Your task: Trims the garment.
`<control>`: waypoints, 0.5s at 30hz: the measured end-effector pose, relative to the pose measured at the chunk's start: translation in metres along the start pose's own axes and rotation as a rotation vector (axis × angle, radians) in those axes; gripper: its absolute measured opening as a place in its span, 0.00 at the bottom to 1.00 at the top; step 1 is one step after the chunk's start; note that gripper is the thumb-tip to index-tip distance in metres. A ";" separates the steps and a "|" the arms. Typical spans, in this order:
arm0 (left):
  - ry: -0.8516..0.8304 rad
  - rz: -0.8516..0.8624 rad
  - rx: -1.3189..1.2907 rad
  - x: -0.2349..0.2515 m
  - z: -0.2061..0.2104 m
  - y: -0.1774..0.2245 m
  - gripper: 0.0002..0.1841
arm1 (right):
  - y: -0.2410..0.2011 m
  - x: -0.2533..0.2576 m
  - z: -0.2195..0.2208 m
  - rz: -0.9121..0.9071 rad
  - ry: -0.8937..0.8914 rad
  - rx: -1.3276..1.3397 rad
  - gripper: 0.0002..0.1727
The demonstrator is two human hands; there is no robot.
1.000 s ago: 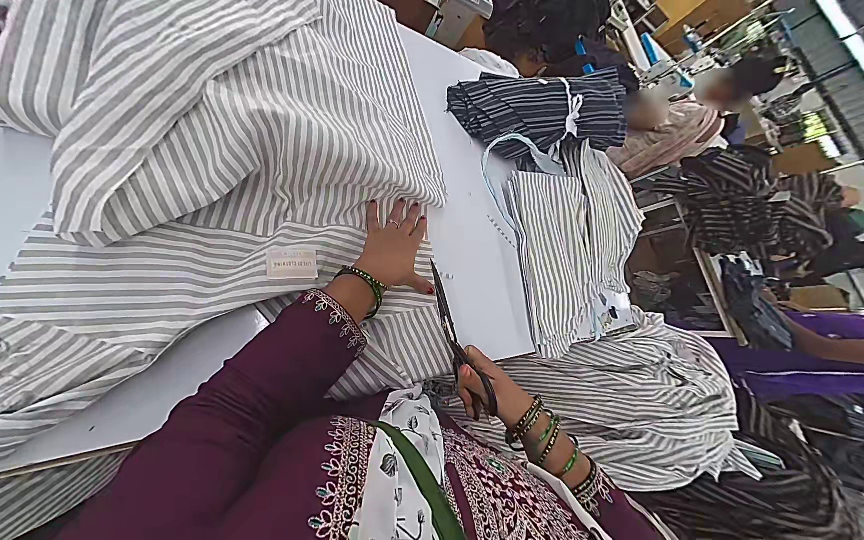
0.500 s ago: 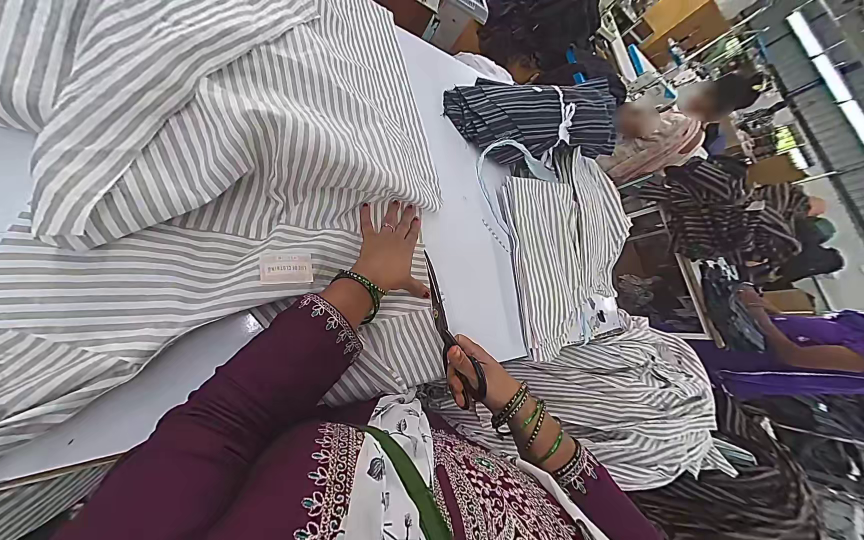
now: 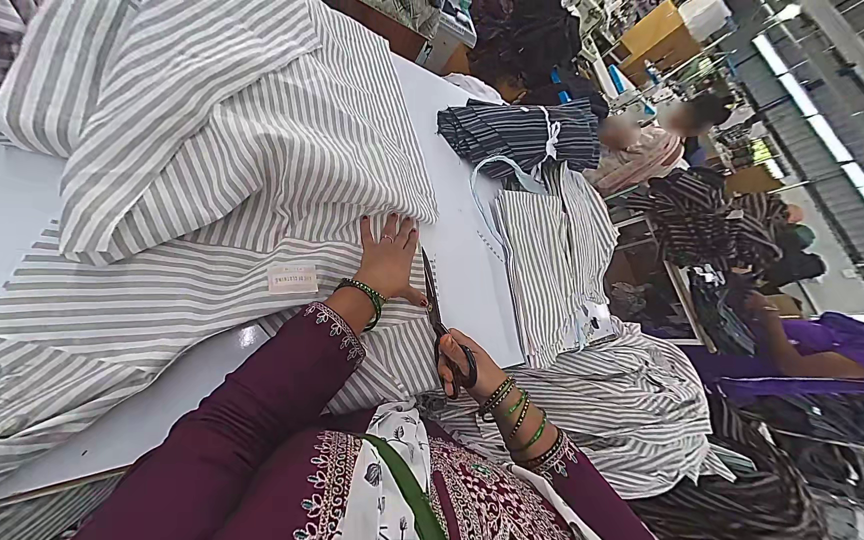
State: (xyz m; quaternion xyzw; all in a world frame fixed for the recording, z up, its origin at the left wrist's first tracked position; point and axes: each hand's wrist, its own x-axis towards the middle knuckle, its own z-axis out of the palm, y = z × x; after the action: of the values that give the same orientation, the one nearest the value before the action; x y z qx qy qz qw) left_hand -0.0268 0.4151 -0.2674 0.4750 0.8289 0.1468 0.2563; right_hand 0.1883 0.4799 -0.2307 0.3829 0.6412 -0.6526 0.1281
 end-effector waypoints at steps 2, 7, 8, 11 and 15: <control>0.004 0.004 0.003 0.001 -0.001 -0.002 0.70 | 0.000 0.000 0.010 -0.024 0.056 0.026 0.14; 0.044 0.065 -0.026 -0.007 -0.013 -0.011 0.59 | 0.015 -0.002 0.002 -0.142 0.103 0.169 0.18; 0.068 0.092 -0.057 -0.017 -0.019 -0.011 0.56 | 0.021 -0.007 -0.004 -0.171 0.106 0.205 0.21; 0.152 0.203 -0.129 -0.081 -0.040 -0.009 0.49 | 0.045 -0.017 -0.030 -0.279 0.058 0.329 0.33; 0.106 0.090 -0.004 -0.190 -0.002 -0.022 0.56 | 0.079 -0.025 -0.069 -0.349 -0.009 0.486 0.49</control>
State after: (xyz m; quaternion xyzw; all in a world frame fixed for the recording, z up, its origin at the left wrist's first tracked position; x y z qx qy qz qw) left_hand 0.0356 0.2395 -0.2225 0.5031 0.8187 0.1846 0.2062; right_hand 0.2798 0.5251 -0.2646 0.2835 0.5219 -0.8007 -0.0785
